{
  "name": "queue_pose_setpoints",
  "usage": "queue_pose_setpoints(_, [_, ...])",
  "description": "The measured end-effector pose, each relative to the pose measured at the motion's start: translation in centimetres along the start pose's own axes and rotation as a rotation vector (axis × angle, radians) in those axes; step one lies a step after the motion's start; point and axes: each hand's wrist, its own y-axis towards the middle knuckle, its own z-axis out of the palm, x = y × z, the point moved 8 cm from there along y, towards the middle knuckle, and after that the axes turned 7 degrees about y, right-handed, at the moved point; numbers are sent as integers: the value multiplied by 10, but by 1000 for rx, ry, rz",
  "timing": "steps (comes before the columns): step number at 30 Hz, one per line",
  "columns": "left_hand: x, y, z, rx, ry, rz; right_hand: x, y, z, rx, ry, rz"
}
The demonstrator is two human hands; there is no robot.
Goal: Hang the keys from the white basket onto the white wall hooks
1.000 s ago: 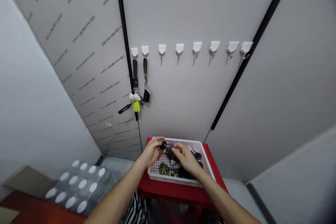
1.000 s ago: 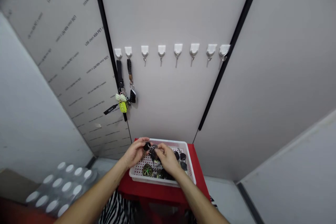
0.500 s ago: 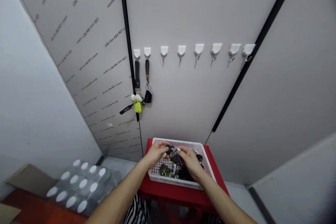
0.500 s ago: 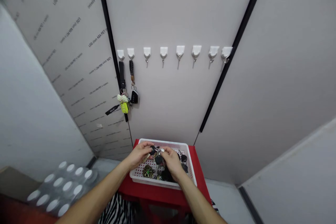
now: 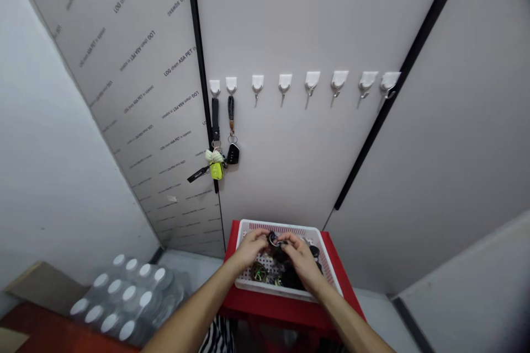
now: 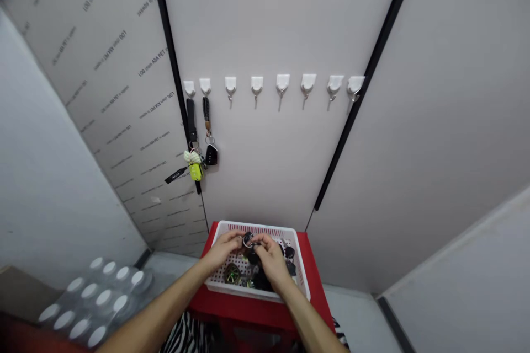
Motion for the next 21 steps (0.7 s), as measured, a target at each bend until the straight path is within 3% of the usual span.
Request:
queue_pose_setpoints(6, [-14,-5,-4,-36,-29,33,13,-3,7,40,-358,-165])
queue_pose_setpoints(14, [-16,-8,-7,-65,-199,32,27,-15,26,141,-650,-333])
queue_pose_setpoints(16, [-16,-8,-9,-71,-249,40,28,-16,28,149,-648,-344])
queue_pose_setpoints(21, [-18,-7,-8,-69,-333,58,32,-4,16,17,-431,-245])
